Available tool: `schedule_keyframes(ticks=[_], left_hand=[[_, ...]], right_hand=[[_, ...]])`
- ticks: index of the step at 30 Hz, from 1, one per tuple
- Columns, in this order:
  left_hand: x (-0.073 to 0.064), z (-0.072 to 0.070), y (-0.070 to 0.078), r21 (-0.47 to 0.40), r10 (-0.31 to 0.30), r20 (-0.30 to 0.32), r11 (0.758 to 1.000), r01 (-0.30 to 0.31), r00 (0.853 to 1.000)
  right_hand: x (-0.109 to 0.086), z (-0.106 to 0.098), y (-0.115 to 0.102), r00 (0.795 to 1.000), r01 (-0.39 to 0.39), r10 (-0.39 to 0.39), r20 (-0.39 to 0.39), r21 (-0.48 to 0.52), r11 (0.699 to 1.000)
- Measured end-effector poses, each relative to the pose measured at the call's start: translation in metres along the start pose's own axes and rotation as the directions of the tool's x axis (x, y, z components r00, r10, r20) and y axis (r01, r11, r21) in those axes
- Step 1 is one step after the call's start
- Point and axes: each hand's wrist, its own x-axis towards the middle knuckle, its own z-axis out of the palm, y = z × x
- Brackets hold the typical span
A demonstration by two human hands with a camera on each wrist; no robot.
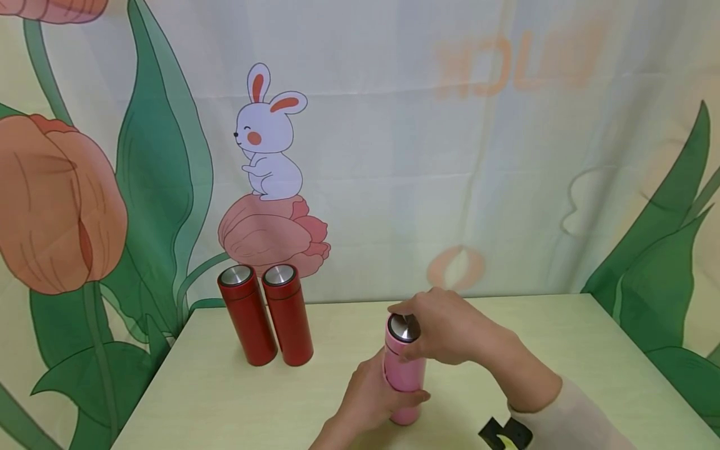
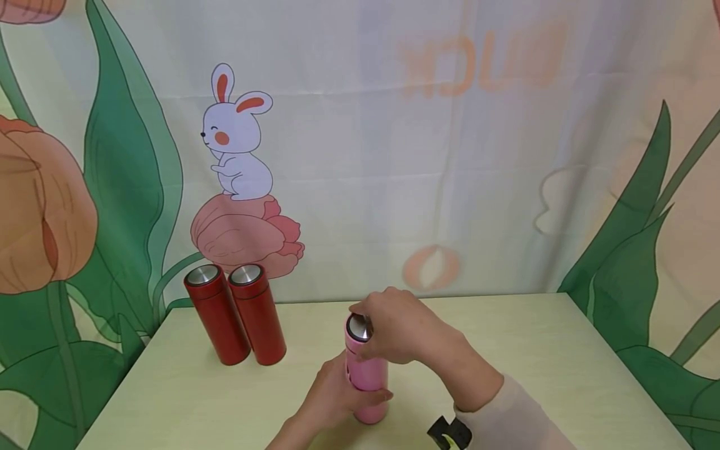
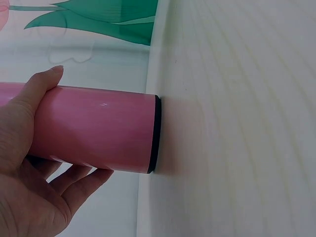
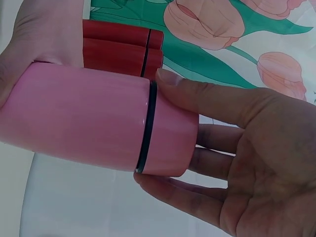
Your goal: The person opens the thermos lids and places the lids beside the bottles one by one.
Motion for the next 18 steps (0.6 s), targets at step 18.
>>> schedule_keyframes(ticks=[18], left_hand=[[0.0, -0.001, 0.0, 0.014, -0.004, 0.013, 1.0, 0.004, 1.0]], right_hand=[[0.003, -0.007, 0.011, 0.989, 0.086, -0.094, 0.111, 0.074, 0.994]])
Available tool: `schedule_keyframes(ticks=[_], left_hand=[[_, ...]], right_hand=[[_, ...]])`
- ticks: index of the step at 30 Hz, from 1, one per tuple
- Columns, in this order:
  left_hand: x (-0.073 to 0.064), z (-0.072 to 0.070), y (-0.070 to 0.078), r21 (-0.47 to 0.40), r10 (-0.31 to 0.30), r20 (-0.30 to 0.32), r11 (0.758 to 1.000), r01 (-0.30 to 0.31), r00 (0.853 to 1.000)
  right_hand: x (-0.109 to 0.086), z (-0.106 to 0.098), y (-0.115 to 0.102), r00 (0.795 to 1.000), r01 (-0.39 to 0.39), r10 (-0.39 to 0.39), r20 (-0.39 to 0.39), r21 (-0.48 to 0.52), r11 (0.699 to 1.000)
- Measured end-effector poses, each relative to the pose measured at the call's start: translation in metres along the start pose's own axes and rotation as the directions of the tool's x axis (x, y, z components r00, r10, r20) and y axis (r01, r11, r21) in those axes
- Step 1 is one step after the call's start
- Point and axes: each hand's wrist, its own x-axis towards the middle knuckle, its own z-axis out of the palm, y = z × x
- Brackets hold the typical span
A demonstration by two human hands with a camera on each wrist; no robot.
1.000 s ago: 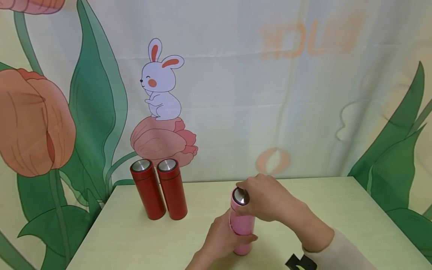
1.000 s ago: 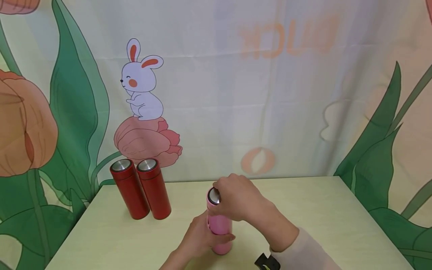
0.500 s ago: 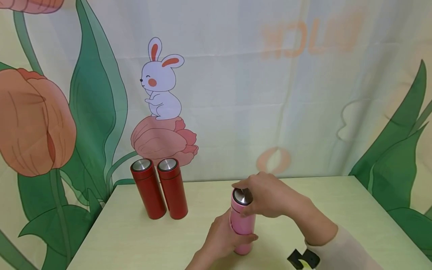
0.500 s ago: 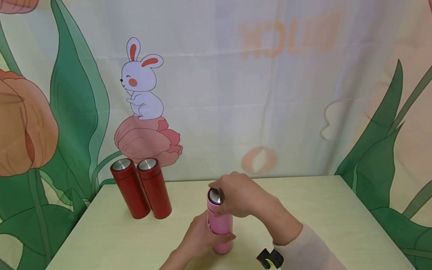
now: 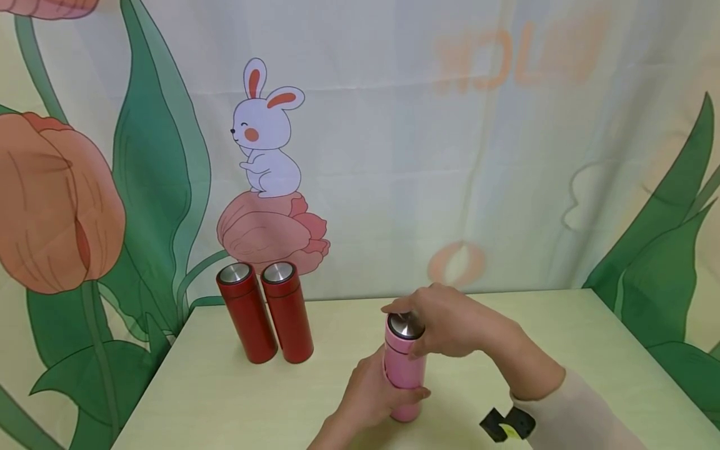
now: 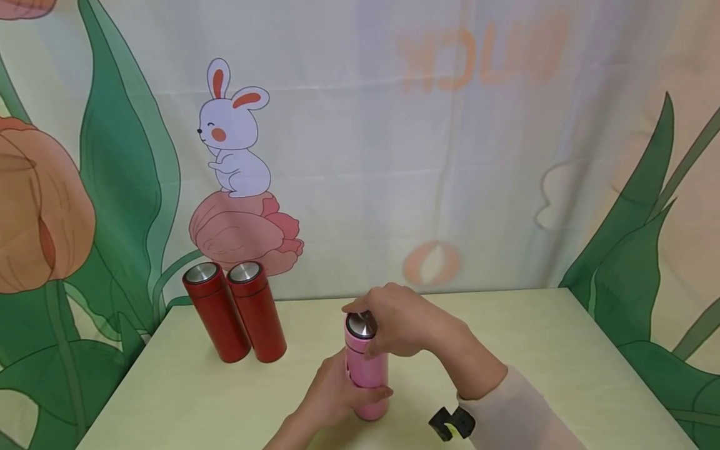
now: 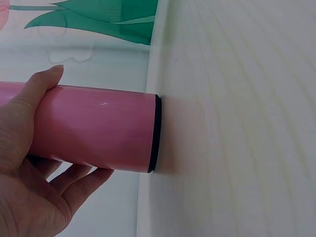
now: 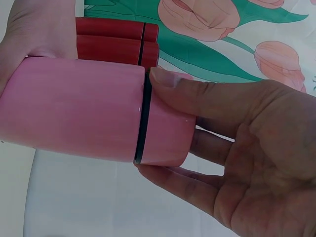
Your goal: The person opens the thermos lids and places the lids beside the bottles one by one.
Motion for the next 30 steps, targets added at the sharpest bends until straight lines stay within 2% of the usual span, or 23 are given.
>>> schedule_keyframes(ticks=[6, 12, 18, 22, 27, 30], left_hand=[[0.001, -0.001, 0.002, 0.003, 0.0, 0.001, 1.0, 0.0, 1.0], [0.001, -0.001, 0.004, 0.004, -0.005, 0.004, 1.0, 0.005, 1.0], [0.0, -0.001, 0.004, -0.006, -0.014, 0.003, 1.0, 0.014, 1.0], [0.0, -0.001, 0.004, -0.01, -0.021, 0.0, 1.0, 0.021, 1.0], [0.0, -0.001, 0.003, -0.007, -0.027, -0.006, 1.0, 0.027, 1.0], [-0.001, -0.001, 0.002, -0.017, -0.029, -0.006, 0.999, 0.029, 1.0]], right_hand=[[-0.003, -0.004, 0.001, 1.0, 0.004, -0.004, 0.013, 0.03, 1.0], [-0.005, -0.003, 0.004, 1.0, 0.003, -0.003, -0.007, 0.045, 0.999], [-0.006, 0.001, 0.007, 0.998, 0.061, -0.06, -0.02, 0.036, 0.998], [-0.006, 0.003, 0.005, 0.997, 0.062, -0.063, -0.037, -0.034, 0.997], [-0.005, 0.005, 0.0, 0.997, -0.006, -0.008, -0.083, -0.16, 0.987], [-0.005, 0.007, -0.003, 0.993, -0.046, 0.024, -0.115, -0.192, 0.98]])
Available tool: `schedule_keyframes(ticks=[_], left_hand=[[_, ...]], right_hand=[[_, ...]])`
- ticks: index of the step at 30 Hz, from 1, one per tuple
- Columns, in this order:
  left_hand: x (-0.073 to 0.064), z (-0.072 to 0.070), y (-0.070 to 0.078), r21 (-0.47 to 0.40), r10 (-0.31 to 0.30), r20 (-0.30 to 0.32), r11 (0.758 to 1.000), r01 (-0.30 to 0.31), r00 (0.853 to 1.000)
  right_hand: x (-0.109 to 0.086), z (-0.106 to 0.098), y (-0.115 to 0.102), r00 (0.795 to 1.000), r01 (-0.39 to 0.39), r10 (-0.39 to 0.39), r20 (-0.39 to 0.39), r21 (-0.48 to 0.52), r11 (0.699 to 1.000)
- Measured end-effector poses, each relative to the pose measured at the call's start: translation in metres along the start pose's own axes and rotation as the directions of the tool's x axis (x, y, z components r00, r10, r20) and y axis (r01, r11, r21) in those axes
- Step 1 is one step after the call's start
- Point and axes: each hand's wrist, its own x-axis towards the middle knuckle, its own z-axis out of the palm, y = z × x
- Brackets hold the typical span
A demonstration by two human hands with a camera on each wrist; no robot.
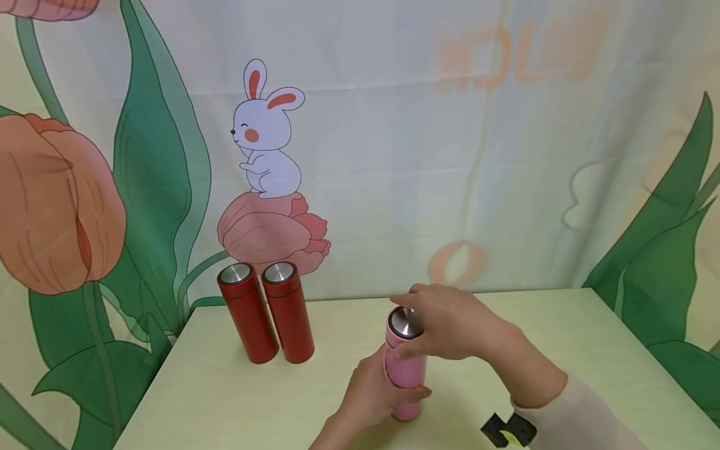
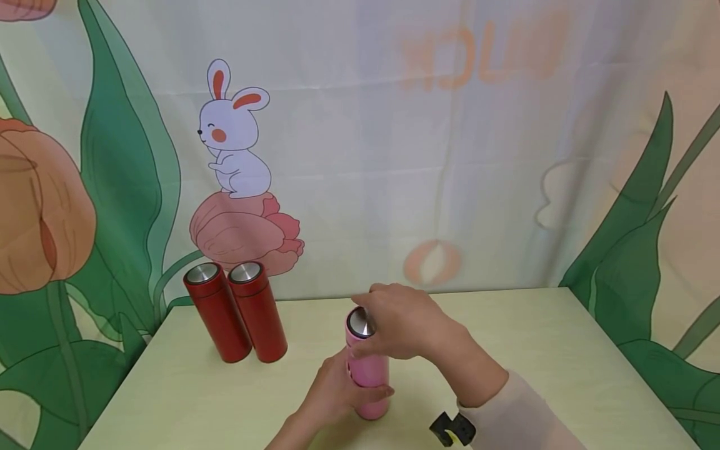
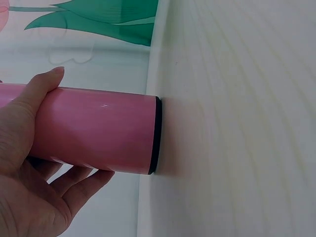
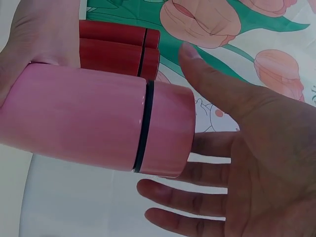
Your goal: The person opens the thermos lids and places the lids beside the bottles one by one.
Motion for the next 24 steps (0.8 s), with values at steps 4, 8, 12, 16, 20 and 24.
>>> schedule_keyframes(ticks=[4, 8, 12, 16, 20, 24], left_hand=[[-0.001, 0.0, 0.0, -0.014, -0.002, 0.002, 1.0, 0.002, 1.0], [-0.001, 0.0, -0.001, -0.012, 0.0, 0.0, 1.0, 0.0, 1.0], [-0.001, 0.0, 0.0, 0.002, 0.006, -0.002, 1.0, -0.006, 1.0], [-0.001, 0.0, 0.0, 0.018, 0.016, -0.004, 1.0, -0.016, 1.0], [-0.002, 0.001, 0.0, 0.008, 0.03, -0.01, 1.0, -0.03, 0.999], [-0.002, 0.001, -0.001, -0.003, 0.028, -0.009, 1.0, -0.028, 1.0]], right_hand=[[0.0, 0.0, -0.003, 0.999, -0.026, 0.026, -0.023, -0.013, 1.0], [0.001, 0.001, -0.006, 0.998, -0.05, 0.049, -0.038, -0.007, 0.999], [0.001, 0.002, -0.009, 0.995, -0.085, 0.085, -0.059, 0.0, 0.996], [0.001, 0.005, -0.015, 0.989, -0.119, 0.119, -0.09, 0.003, 0.993], [0.002, 0.011, -0.022, 0.982, -0.148, 0.147, -0.122, -0.005, 0.989], [0.004, 0.015, -0.025, 0.975, -0.165, 0.158, -0.158, -0.038, 0.985]])
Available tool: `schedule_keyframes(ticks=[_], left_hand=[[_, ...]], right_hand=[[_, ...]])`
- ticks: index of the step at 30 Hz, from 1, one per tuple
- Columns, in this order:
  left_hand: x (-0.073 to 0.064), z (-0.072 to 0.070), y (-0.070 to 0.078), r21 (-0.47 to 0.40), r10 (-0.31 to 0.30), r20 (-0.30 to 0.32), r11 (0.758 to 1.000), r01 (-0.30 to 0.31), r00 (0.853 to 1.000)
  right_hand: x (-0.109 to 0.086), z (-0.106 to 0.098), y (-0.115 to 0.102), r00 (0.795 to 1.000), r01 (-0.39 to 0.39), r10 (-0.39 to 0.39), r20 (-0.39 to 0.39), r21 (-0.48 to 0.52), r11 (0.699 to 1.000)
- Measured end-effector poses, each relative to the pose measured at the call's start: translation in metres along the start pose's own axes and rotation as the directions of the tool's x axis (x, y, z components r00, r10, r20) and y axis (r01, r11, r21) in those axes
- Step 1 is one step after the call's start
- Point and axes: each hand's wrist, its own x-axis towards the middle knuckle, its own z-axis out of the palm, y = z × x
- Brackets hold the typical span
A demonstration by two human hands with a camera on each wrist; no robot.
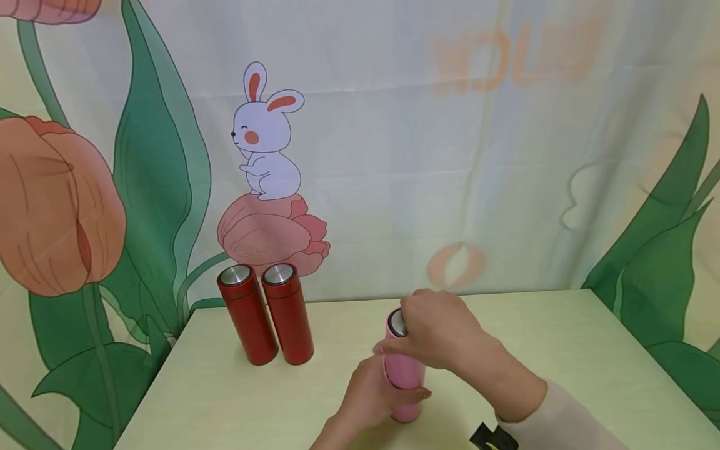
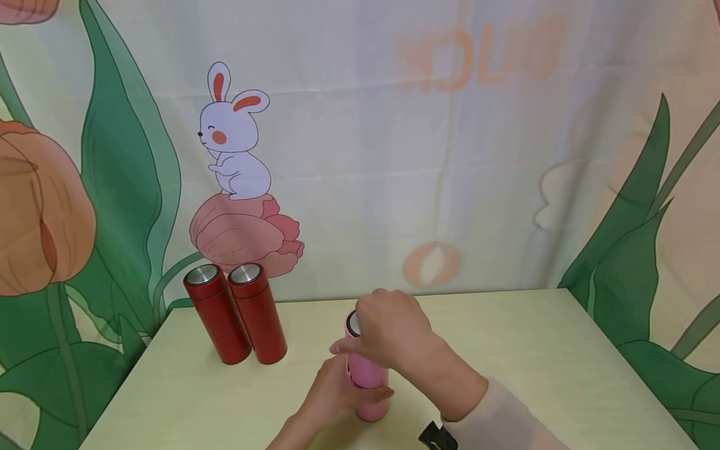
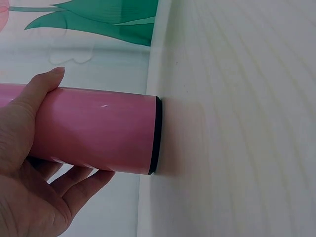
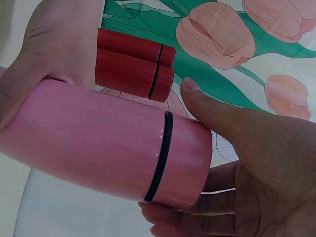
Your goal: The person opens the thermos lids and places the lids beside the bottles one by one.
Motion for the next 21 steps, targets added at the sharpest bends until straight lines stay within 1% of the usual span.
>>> schedule_keyframes(ticks=[5, 11, 14, 21], left_hand=[[0.0006, 0.0004, -0.0008, 0.006, 0.0, 0.002, 1.0, 0.0, 1.0], [0.001, -0.0006, 0.0004, 0.005, 0.013, 0.002, 1.0, -0.013, 1.0], [0.001, -0.0008, 0.0007, 0.006, 0.014, 0.006, 1.0, -0.014, 1.0], [0.0009, -0.0008, 0.001, 0.029, -0.004, -0.001, 1.0, 0.004, 1.0]], right_hand=[[0.0003, 0.004, -0.0013, 0.999, -0.009, 0.009, -0.035, -0.015, 1.0], [-0.0001, 0.0046, -0.0009, 0.998, 0.0, -0.001, -0.06, -0.022, 1.0], [-0.0009, 0.0043, -0.0012, 0.998, 0.008, -0.01, -0.065, -0.024, 1.0], [-0.0019, 0.0044, 0.002, 0.997, 0.055, -0.056, -0.057, -0.026, 0.998]])
